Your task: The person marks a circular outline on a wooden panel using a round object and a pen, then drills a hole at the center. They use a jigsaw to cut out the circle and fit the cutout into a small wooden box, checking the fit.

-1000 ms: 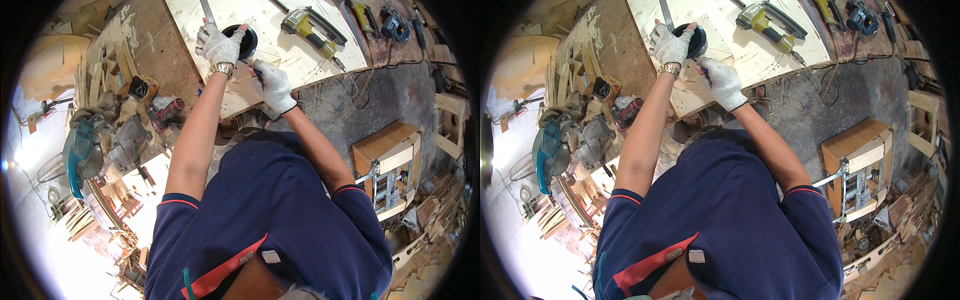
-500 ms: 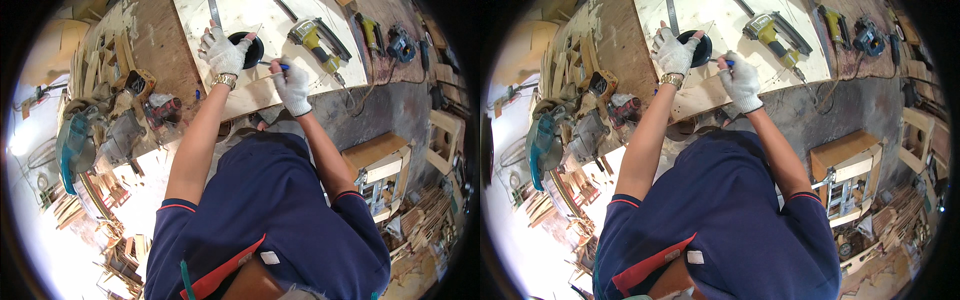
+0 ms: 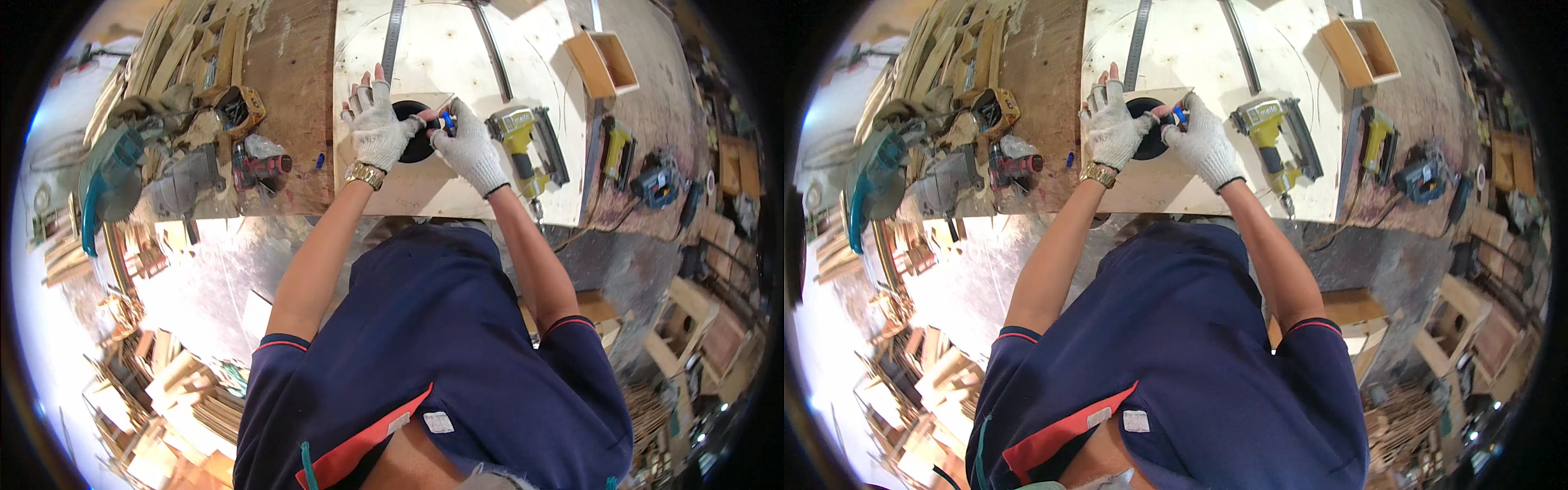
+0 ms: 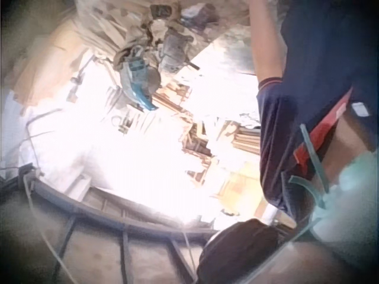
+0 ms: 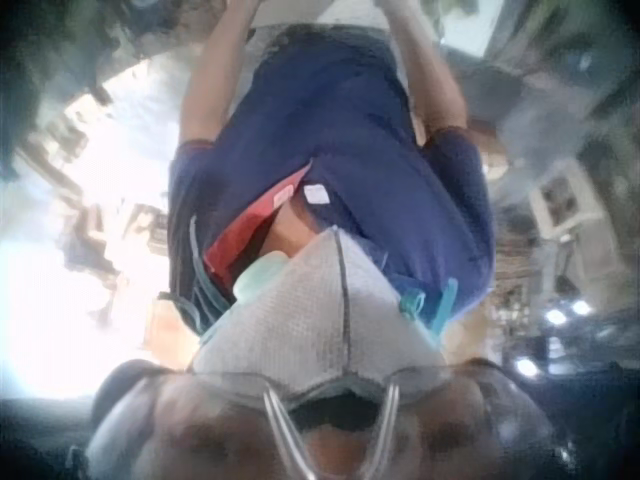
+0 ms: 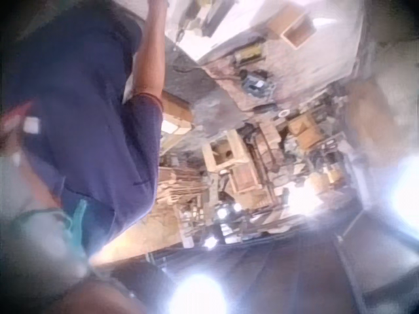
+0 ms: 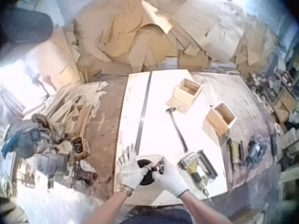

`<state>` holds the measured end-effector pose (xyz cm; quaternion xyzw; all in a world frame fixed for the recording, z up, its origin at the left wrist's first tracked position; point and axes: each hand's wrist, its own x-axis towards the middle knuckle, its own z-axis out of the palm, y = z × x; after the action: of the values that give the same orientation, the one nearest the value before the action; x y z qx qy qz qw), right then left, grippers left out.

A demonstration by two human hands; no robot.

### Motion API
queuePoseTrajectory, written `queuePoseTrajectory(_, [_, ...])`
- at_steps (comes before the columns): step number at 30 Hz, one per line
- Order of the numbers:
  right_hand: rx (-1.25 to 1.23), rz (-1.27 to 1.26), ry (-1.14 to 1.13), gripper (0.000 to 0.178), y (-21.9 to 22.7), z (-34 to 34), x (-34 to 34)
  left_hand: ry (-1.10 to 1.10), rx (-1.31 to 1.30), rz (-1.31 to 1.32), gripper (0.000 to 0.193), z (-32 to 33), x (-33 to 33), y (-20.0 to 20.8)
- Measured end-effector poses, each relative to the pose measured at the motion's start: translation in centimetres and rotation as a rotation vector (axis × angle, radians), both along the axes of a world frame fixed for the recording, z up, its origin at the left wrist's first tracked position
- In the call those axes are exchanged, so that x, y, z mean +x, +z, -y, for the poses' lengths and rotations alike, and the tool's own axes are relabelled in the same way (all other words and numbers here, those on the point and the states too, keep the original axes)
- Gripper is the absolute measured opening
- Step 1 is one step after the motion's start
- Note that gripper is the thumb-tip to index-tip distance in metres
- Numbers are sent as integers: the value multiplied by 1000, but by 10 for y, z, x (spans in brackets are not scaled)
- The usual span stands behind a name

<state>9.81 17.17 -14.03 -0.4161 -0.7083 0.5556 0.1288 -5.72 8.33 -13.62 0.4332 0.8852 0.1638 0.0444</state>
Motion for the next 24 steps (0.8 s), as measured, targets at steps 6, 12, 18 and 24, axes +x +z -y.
queuePoseTrajectory(6, [-53,150,134,45,27,-13,0,49,-24,-10,138,2,3,-2])
queuePoseTrajectory(12, [-209,191,165,49,31,-15,0,80,-42,-54,137,4,8,2])
queuePoseTrajectory(18, [-30,163,115,29,-16,-9,8,117,-80,-110,106,0,37,12])
queuePoseTrajectory(24, [-133,215,156,28,8,-16,4,6,-19,-50,74,-6,55,13])
